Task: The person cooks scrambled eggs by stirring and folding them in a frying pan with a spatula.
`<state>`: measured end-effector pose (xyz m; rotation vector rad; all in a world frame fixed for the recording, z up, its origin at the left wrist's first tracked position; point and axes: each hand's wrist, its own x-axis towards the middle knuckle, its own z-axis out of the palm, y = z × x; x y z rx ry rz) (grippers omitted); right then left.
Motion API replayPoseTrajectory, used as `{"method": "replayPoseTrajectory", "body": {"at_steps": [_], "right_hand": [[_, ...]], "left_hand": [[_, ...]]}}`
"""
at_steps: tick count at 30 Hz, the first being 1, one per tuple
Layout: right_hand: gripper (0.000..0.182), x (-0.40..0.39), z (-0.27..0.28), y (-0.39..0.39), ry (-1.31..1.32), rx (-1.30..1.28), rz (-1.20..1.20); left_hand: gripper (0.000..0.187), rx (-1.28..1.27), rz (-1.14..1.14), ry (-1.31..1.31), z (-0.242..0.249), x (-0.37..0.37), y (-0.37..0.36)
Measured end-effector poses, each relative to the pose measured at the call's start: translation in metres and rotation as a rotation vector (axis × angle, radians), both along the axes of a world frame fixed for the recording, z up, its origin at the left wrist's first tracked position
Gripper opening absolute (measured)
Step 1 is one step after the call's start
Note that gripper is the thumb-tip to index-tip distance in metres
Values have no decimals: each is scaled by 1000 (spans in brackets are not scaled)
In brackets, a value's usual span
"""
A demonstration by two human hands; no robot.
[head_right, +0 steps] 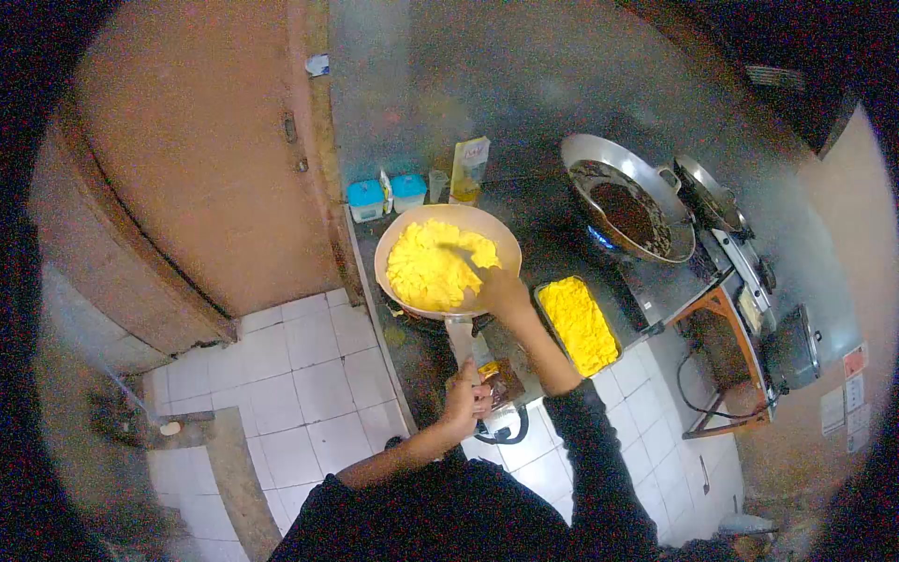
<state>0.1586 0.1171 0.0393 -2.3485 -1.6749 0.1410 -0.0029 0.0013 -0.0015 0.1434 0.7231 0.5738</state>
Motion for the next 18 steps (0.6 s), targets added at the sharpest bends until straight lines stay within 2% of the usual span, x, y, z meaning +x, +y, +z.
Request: {"method": "replayPoseTrajectory", "body": {"at_steps": [2, 3, 4, 6, 7, 9, 11, 13, 15, 16, 18], "right_hand": [[29, 6, 30, -17, -64, -89, 85], [27, -11, 81, -37, -161, -99, 93], [29, -19, 118, -49, -145, -127, 83], [29, -23, 153, -63, -314, -106, 50], [29, -31, 164, -64, -315, -114, 47], [26, -49, 175, -57, -525, -309, 140], [18, -53, 137, -52, -693, -244, 261], [16, -67, 104, -37, -665, -316, 247], [13, -52, 42, -13, -717, -340, -18], [13, -45, 33, -7, -720, -342, -12], [16, -22, 30, 3, -777, -75, 105]], "left_hand": [[41, 42, 6, 18, 3, 2, -1], [41, 39, 9, 10, 1, 5, -2], [41, 76, 34, 9, -3, 9, -5], [41, 100, 65, 19, -3, 16, -7], [41, 93, 61, 17, -3, 21, -10], [42, 66, 95, 18, -8, 32, -12], [42, 54, 126, -44, -16, 40, -15], [42, 90, 173, 92, -12, 44, -17], [42, 72, 178, 105, -11, 46, -17], [42, 60, 182, 118, -11, 46, -17], [42, 53, 174, 85, -7, 42, -15]]}}
